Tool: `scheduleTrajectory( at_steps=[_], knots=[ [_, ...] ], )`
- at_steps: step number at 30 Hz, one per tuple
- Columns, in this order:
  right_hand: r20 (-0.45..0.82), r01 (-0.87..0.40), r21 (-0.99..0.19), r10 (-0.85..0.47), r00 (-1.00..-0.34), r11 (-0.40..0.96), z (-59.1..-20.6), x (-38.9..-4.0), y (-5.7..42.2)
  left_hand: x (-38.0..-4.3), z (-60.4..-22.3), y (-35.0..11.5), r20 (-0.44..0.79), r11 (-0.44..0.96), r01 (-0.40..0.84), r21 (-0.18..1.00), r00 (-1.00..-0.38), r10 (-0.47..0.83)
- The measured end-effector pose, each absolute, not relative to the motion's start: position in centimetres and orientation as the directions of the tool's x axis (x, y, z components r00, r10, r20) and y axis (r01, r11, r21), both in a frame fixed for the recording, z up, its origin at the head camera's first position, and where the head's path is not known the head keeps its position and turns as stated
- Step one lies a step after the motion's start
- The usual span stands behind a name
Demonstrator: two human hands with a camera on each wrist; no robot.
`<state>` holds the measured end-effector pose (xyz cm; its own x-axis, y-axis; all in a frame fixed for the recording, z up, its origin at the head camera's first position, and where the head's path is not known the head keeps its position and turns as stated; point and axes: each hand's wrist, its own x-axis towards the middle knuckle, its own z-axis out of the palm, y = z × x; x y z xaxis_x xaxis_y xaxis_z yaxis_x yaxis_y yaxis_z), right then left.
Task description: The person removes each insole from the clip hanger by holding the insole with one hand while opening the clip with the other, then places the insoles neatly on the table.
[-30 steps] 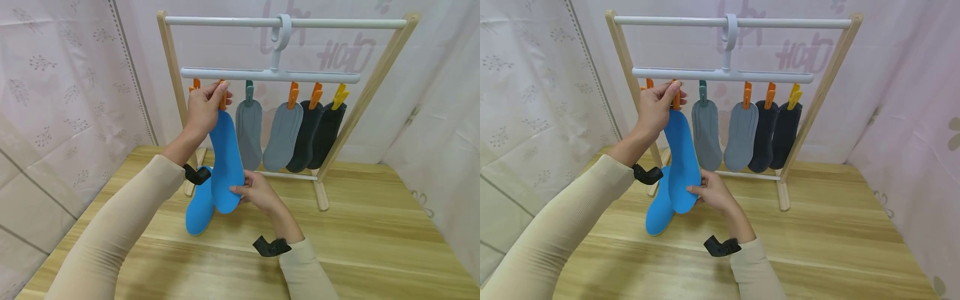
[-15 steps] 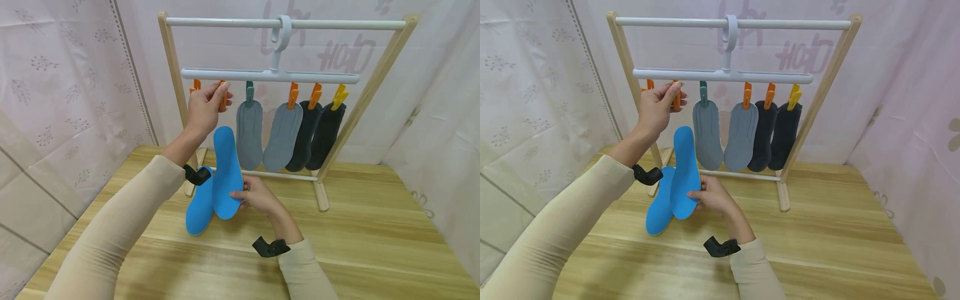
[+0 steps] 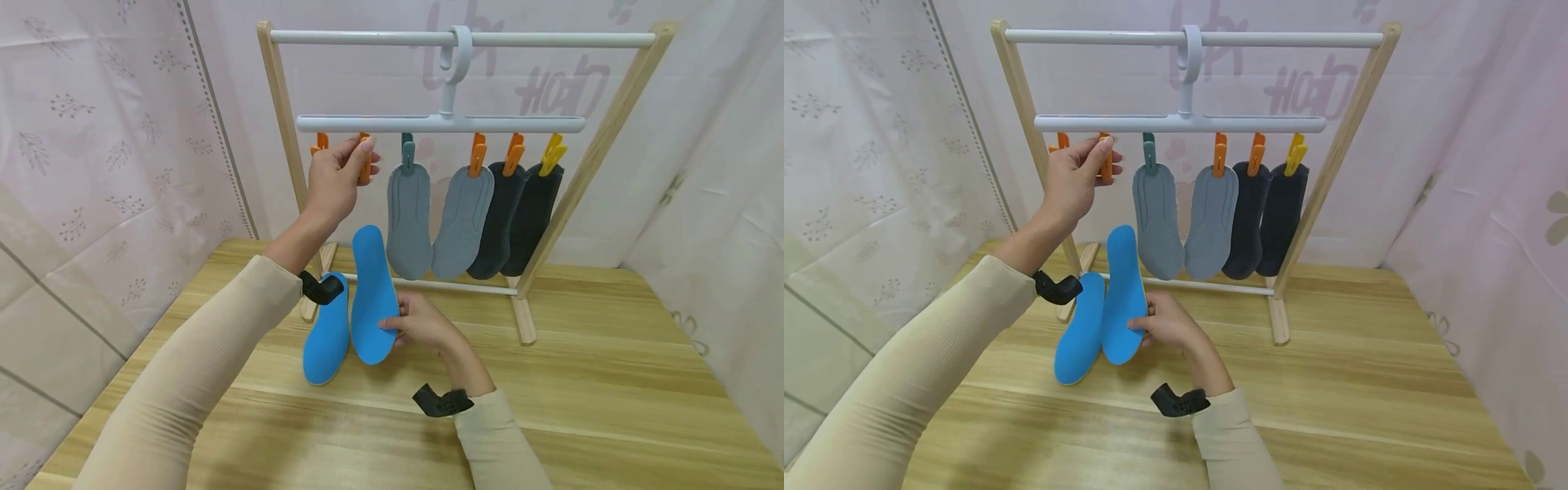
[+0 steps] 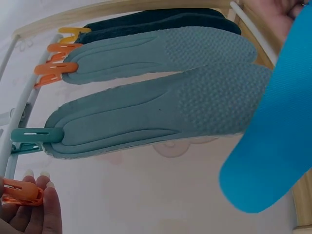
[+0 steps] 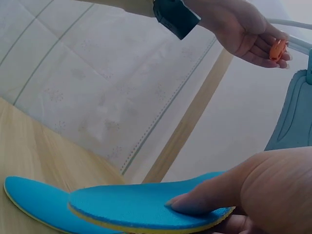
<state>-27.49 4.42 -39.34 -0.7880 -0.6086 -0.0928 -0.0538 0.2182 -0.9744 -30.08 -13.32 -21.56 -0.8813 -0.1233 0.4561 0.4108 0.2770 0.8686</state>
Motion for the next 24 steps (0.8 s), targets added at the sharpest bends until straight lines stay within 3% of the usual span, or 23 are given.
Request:
scheduleTrajectory(
  at_steps=[24],
  knots=[
    [-0.233,0.069,-0.96,-0.64,-0.732,0.271,-42.6,-28.1,3.3,-29.9,-21.7,-13.3,0.451,0.274,0.411,0.869,-0.887,-0.102]
  ],
)
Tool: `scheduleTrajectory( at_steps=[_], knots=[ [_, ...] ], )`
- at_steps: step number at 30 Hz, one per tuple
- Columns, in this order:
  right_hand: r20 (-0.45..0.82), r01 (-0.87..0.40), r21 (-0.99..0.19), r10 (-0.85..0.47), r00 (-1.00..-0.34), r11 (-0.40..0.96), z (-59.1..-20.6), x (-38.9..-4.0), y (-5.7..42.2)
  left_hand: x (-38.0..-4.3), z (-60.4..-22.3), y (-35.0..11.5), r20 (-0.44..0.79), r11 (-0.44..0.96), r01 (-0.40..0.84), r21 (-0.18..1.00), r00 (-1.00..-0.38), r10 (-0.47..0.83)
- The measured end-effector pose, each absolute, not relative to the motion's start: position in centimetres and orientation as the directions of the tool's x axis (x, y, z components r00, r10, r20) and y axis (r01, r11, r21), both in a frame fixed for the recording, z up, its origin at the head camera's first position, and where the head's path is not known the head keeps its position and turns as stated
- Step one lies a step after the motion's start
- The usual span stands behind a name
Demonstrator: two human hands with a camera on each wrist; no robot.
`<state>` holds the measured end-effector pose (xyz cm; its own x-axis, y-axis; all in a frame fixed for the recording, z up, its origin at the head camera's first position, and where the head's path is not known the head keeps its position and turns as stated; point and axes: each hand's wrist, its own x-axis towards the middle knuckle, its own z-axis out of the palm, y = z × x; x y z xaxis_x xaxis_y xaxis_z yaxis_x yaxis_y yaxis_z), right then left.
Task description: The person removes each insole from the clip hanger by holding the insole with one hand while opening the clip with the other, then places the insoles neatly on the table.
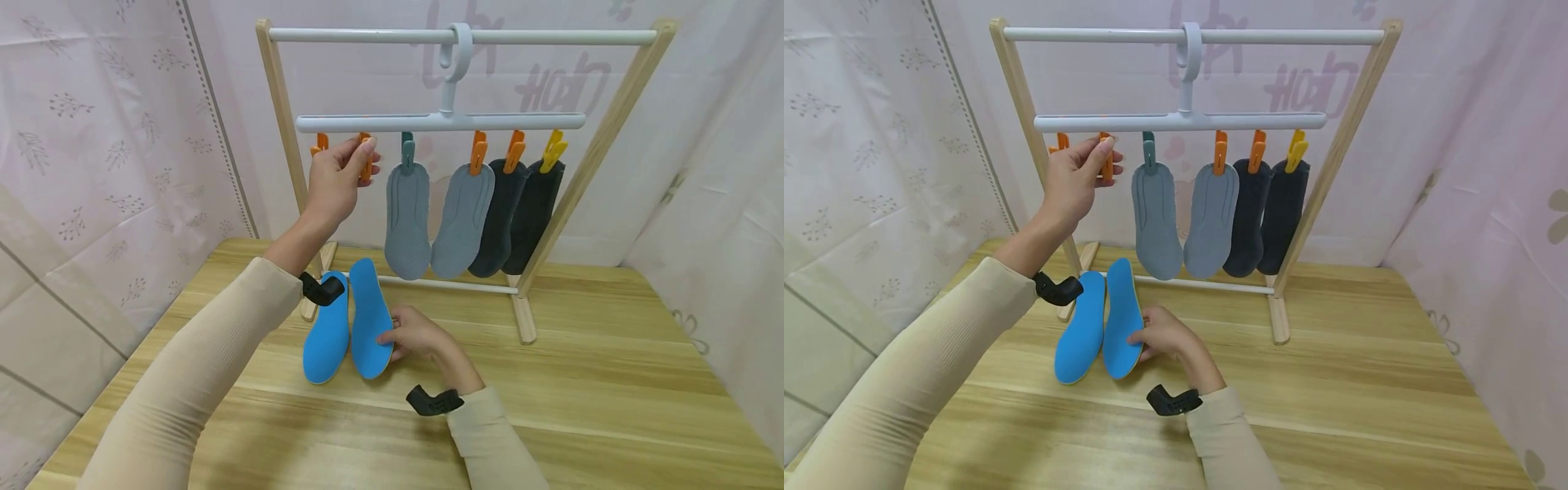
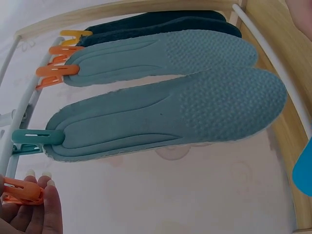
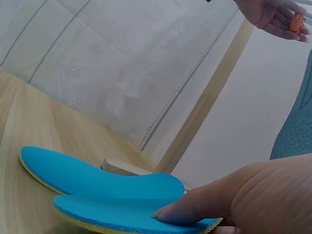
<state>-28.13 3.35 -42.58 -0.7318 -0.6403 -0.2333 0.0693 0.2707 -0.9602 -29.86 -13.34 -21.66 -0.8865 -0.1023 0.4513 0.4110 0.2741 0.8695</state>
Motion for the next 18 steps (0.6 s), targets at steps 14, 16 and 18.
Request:
scheduleTrajectory(
  at_steps=[14,16,18],
  knots=[
    [-0.289,0.102,-0.945,-0.644,-0.708,0.312,-42.63,-27.85,3.13,-29.62,-21.81,-13.22,0.456,0.265,0.417,0.869,-0.884,-0.106],
    [-0.303,0.114,-0.941,-0.645,-0.701,0.318,-42.59,-27.72,3.08,-29.62,-21.84,-13.24,0.46,0.266,0.421,0.867,-0.882,-0.104],
    [-0.314,0.126,-0.938,-0.642,-0.7,0.323,-42.59,-27.61,3.02,-29.6,-21.85,-13.25,0.464,0.268,0.425,0.865,-0.88,-0.102]
  ],
)
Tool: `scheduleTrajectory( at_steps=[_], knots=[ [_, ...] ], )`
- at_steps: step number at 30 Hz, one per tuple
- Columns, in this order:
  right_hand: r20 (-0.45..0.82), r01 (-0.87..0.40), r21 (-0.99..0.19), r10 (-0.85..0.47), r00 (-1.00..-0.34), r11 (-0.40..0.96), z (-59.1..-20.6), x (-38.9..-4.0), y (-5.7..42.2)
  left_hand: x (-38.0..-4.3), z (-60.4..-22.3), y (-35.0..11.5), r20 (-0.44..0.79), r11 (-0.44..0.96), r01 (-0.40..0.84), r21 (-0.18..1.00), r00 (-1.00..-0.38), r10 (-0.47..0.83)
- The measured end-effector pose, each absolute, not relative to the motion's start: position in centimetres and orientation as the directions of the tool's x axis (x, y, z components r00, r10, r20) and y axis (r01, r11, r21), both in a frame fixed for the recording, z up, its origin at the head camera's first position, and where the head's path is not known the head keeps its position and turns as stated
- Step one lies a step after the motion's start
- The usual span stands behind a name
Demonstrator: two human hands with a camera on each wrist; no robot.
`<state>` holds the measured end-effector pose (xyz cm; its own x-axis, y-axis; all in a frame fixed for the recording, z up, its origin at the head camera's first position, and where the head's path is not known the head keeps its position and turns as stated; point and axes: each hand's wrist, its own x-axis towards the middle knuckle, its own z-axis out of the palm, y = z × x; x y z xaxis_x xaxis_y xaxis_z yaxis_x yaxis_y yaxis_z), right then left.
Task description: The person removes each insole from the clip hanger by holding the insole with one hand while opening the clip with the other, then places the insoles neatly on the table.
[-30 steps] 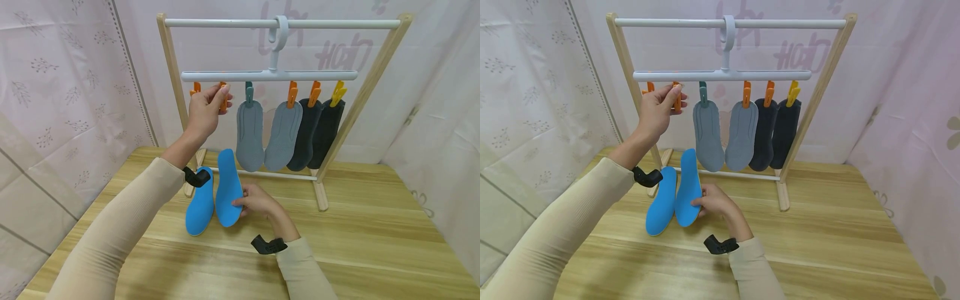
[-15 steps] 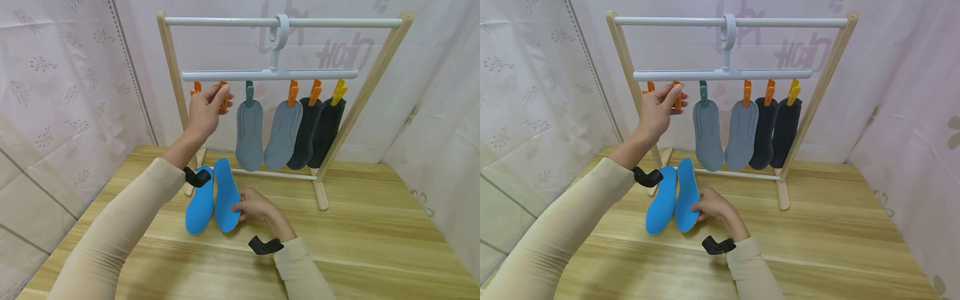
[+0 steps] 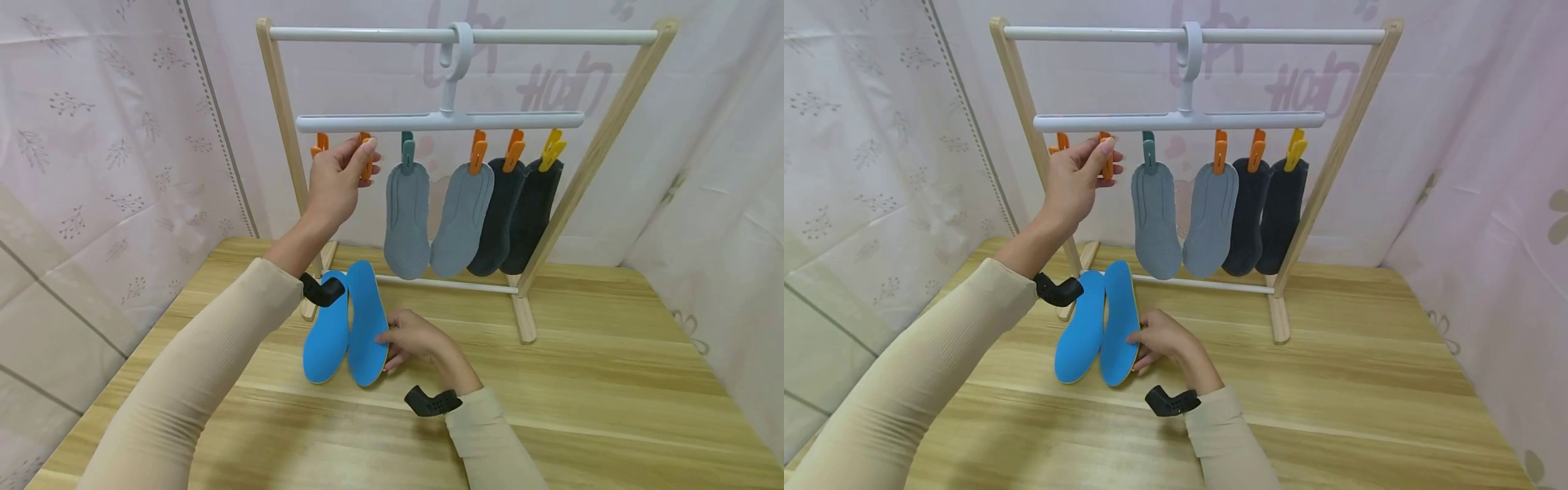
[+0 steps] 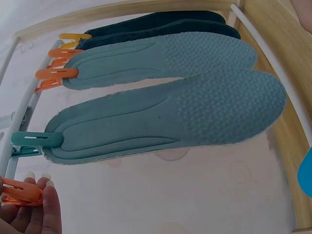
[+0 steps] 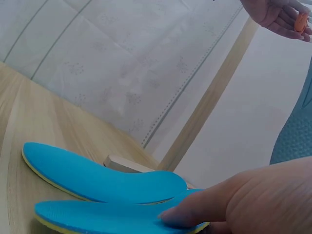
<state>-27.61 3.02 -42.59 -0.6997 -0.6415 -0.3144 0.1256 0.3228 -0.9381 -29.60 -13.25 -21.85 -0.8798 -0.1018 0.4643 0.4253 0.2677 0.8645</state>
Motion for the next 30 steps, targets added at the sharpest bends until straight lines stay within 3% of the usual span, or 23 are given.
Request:
scheduleTrajectory(
  at_steps=[10,18,30],
  knots=[
    [-0.356,0.085,-0.896,-0.588,-0.726,0.437,-42.8,-27.3,3.0,-29.5,-21.9,-13.3,0.458,0.265,0.42,0.868,-0.883,-0.1],
    [-0.344,-0.017,-0.786,-0.461,-0.818,0.617,-42.2,-26.3,2.7,-29.5,-21.9,-13.3,0.455,0.266,0.417,0.869,-0.885,-0.097],
    [-0.339,-0.091,-0.696,-0.438,-0.833,0.713,-42.1,-25.8,2.5,-29.5,-22.0,-13.3,0.462,0.259,0.426,0.867,-0.882,-0.094]
  ],
)
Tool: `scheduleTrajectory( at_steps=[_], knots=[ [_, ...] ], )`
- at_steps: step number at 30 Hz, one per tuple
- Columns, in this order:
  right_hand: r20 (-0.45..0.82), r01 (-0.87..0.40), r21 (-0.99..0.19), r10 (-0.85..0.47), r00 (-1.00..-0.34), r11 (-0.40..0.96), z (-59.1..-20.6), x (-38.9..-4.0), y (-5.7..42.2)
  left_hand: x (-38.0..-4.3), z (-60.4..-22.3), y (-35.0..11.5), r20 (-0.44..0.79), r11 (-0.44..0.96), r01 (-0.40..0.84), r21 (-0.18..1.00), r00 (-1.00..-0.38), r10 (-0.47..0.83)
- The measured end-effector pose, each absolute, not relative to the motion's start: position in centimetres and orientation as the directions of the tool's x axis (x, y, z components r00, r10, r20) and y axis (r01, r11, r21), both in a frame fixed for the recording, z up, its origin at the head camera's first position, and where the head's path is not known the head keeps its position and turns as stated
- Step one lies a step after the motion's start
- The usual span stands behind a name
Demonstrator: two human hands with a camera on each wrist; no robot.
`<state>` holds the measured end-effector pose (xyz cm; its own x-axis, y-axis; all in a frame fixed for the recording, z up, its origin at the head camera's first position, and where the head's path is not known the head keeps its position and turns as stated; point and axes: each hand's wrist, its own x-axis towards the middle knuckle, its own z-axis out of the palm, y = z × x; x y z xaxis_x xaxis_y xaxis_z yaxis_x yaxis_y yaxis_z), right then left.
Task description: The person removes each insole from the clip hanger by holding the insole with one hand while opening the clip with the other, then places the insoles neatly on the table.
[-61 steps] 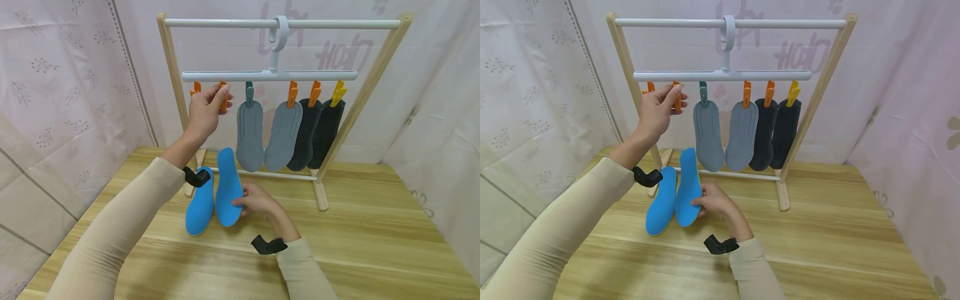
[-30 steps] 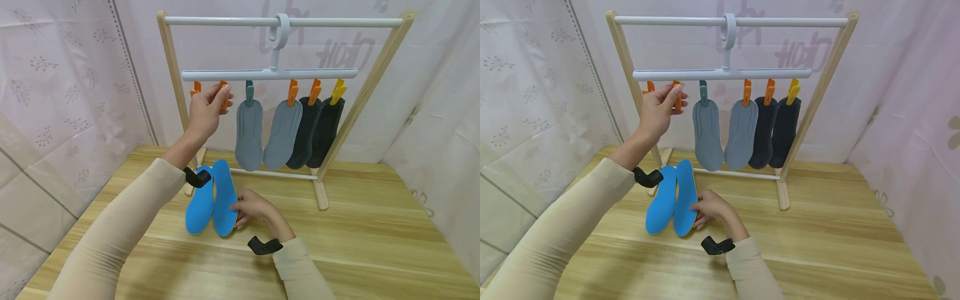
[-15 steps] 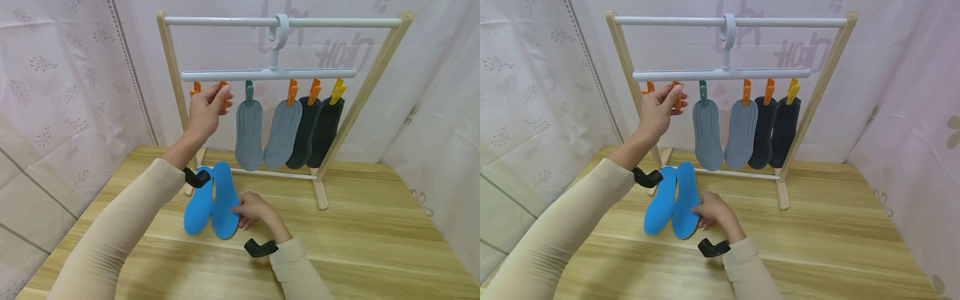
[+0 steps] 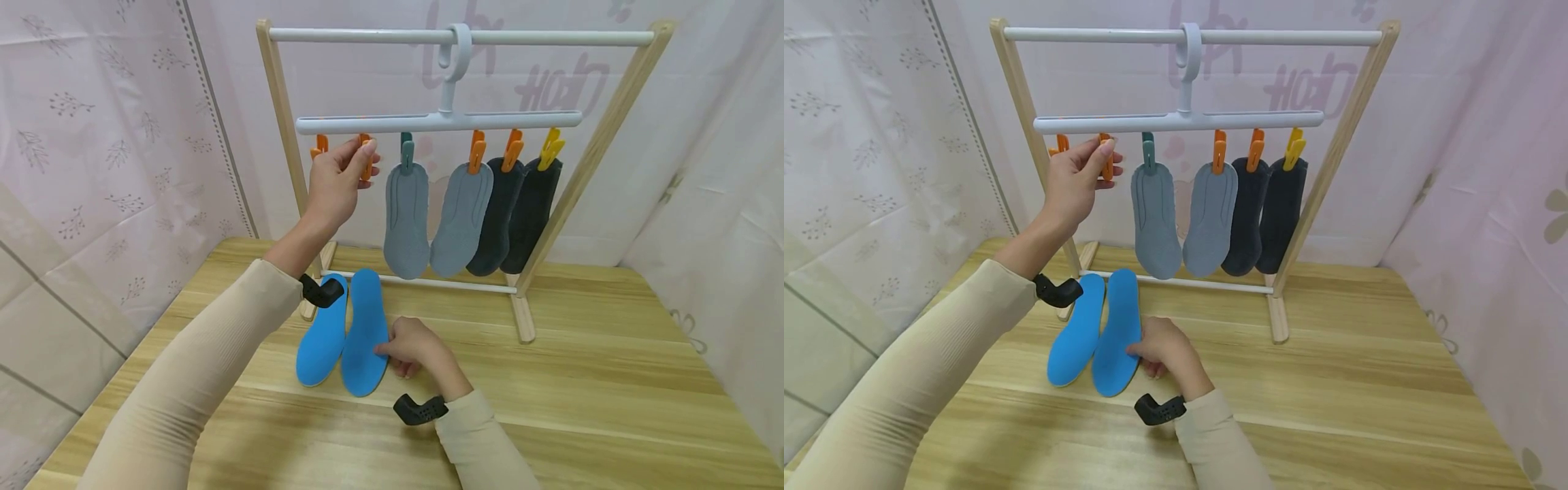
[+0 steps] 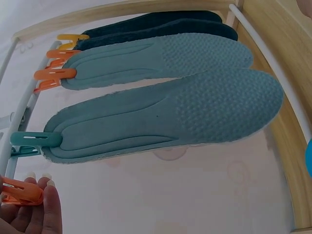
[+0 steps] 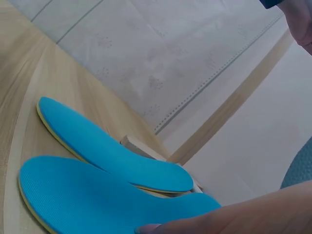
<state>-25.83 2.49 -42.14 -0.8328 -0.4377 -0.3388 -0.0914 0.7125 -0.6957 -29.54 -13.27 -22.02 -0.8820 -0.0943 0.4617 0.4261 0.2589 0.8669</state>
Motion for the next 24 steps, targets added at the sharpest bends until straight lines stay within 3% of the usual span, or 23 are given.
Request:
scheduleTrajectory(
  at_steps=[24],
  knots=[
    [-0.299,-0.164,-0.621,-0.425,-0.854,0.766,-42.26,-25.6,2.04,-29.23,-21.93,-13.23,0.46,0.269,0.422,0.866,-0.883,-0.093]
  ],
)
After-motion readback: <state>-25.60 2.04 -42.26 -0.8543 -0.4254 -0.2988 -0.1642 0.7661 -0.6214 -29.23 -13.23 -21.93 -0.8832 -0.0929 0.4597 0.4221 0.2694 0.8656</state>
